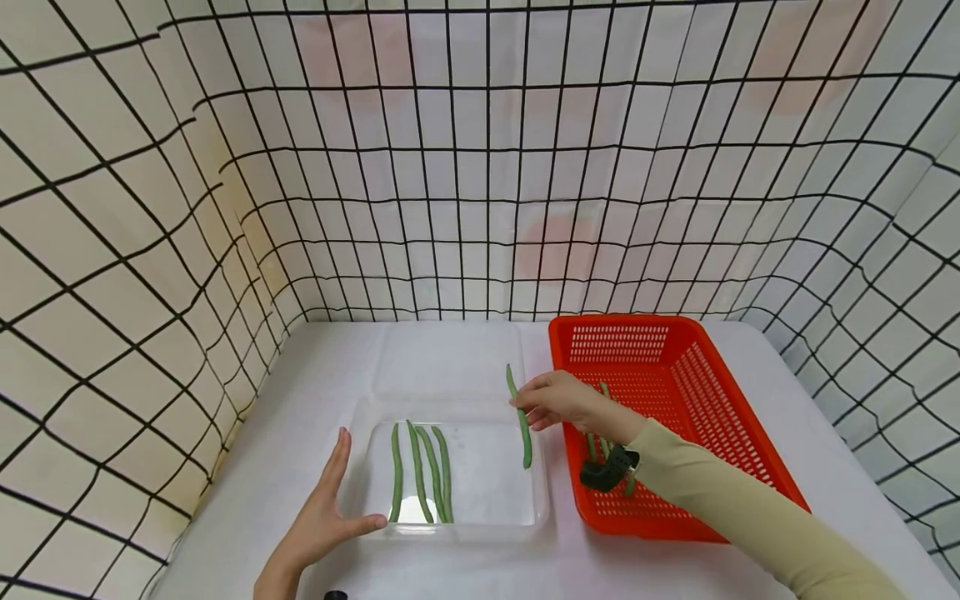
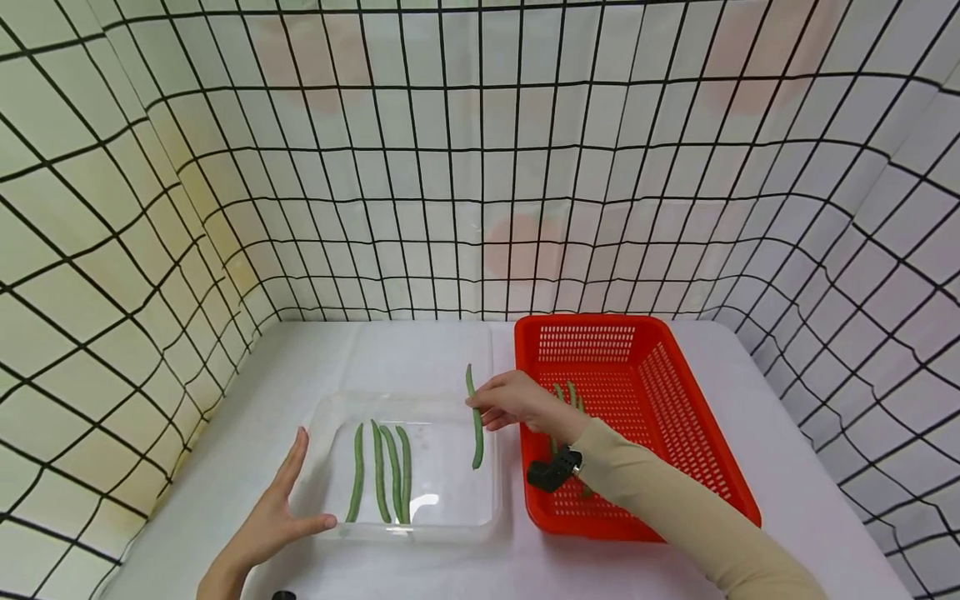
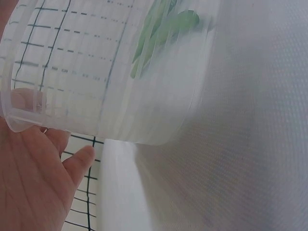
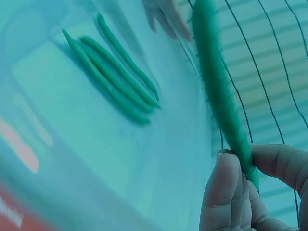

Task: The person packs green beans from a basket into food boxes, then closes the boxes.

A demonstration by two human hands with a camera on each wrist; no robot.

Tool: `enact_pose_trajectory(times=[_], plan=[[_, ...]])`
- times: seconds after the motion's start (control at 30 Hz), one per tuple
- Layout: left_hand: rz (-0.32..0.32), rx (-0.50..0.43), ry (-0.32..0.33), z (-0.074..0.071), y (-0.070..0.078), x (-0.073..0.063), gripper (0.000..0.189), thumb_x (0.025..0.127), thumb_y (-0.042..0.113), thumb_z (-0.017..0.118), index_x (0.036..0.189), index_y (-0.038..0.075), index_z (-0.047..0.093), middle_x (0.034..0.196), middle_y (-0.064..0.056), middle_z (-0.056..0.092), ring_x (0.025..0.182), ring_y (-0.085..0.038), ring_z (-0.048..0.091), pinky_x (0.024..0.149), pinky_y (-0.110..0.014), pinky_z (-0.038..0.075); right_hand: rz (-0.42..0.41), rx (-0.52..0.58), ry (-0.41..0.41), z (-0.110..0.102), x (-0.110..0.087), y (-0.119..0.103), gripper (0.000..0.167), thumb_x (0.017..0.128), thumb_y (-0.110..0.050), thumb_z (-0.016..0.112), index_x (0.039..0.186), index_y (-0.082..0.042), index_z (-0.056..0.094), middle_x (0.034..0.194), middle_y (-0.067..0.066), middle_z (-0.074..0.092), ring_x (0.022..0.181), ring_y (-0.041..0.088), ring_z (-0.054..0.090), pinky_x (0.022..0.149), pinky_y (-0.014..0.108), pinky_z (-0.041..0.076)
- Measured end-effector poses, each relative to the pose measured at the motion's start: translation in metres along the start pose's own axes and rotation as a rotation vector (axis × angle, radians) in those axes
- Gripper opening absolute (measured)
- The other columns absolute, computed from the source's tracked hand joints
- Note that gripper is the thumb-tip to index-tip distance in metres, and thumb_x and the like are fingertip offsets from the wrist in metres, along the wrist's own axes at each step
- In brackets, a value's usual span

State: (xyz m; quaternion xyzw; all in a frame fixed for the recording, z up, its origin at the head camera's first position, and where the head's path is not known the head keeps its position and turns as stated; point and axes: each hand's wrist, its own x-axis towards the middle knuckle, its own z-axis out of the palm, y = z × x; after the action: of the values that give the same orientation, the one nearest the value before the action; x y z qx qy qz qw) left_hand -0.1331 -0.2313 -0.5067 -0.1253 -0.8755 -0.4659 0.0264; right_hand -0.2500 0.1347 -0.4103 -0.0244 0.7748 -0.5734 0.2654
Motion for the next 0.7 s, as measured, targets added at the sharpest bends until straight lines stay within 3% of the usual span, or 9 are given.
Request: enact_pose_trajectory(times=[0.27, 0.7], plan=[[0.007, 0.003, 0.006, 0.001, 0.0, -0.001, 0.128, 0.062, 0.026, 0.09, 0.153, 0.025, 0.0, 0.158, -0.002, -0.003, 0.139, -0.038, 0.005, 0.101, -0.066, 0.014, -0.031, -0.063, -0.085, 0.042, 0.005, 0.001, 0.021, 0.085, -0.016, 0.072, 0.094, 0.002, 0.068, 0.076, 0.009, 0.066, 0.059, 0.016, 0.062, 0.062, 0.032, 0.055], [0.002, 0.001, 0.017, 0.002, -0.001, -0.001, 0.129, 0.061, 0.028, 0.09, 0.153, 0.026, 0.001, 0.158, -0.002, -0.003, 0.14, -0.04, 0.004, 0.101, -0.068, 0.012, 0.005, -0.078, -0.131, 0.087, 0.025, 0.017, 0.013, 0.084, -0.01, 0.071, 0.089, 0.002, 0.065, 0.07, 0.01, 0.064, 0.052, 0.014, 0.059, 0.058, 0.032, 0.055]])
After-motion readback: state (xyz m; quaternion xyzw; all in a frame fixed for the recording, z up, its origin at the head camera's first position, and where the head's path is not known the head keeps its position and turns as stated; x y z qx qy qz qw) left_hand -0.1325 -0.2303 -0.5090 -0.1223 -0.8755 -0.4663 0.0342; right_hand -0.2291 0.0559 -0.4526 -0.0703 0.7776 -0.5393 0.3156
